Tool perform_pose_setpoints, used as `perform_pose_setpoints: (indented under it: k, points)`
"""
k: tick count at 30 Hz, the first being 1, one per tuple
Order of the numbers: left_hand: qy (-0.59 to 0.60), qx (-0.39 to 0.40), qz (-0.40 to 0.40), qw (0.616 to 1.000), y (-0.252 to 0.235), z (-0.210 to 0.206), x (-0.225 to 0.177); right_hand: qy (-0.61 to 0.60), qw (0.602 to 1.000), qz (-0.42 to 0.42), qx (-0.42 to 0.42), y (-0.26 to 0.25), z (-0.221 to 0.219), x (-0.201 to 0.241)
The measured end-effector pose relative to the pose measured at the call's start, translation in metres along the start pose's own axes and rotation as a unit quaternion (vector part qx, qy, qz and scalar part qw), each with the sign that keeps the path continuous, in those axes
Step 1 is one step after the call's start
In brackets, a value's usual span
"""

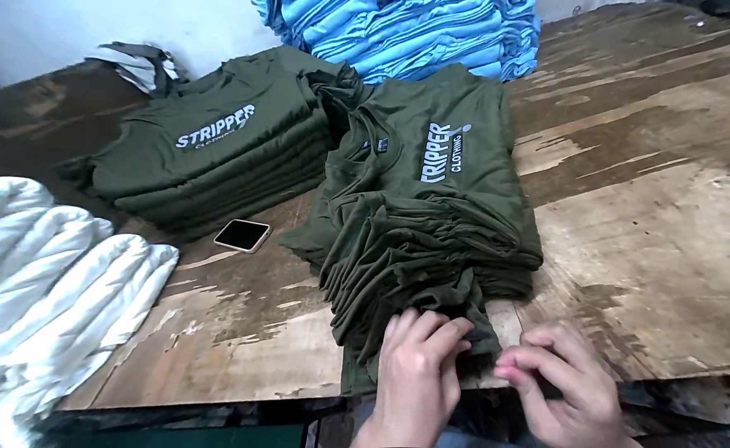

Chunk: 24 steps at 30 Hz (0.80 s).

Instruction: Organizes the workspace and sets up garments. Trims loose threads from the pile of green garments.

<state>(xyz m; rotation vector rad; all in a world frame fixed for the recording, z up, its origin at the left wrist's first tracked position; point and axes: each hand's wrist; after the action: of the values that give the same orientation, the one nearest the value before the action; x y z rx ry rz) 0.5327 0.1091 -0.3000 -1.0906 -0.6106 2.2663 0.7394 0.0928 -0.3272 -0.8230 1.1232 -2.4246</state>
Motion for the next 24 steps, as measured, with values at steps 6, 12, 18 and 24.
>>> perform_pose_setpoints:
  k: [6, 12, 18, 24]
  points:
    - [0.041, 0.041, 0.056, 0.997, 0.006, 0.017, 0.011, -0.001, 0.999, -0.030, 0.017, 0.003, -0.013, 0.011]
    - [0.189, 0.024, 0.186, 0.964, -0.020, 0.024, 0.013, -0.211, 0.961, -0.164, 0.065, -0.031, -0.044, 0.027]
    - [0.254, 0.015, 0.243, 0.936, -0.029, 0.024, 0.016, 0.066, 0.993, 0.057, -0.077, -0.019, -0.029, 0.014]
    - [0.272, 0.017, 0.247, 0.930, -0.028, 0.019, 0.015, 0.042, 0.999, 0.014, -0.016, -0.014, -0.038, 0.024]
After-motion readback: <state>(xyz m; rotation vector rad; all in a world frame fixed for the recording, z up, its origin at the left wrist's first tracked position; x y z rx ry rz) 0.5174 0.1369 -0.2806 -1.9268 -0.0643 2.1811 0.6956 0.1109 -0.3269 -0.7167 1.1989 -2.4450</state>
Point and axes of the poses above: each hand's wrist, its own y-axis away from the middle knuckle, its own z-axis out of the back of the hand, x = y × z, and after that the axes turned 14 degrees about y, right-handed
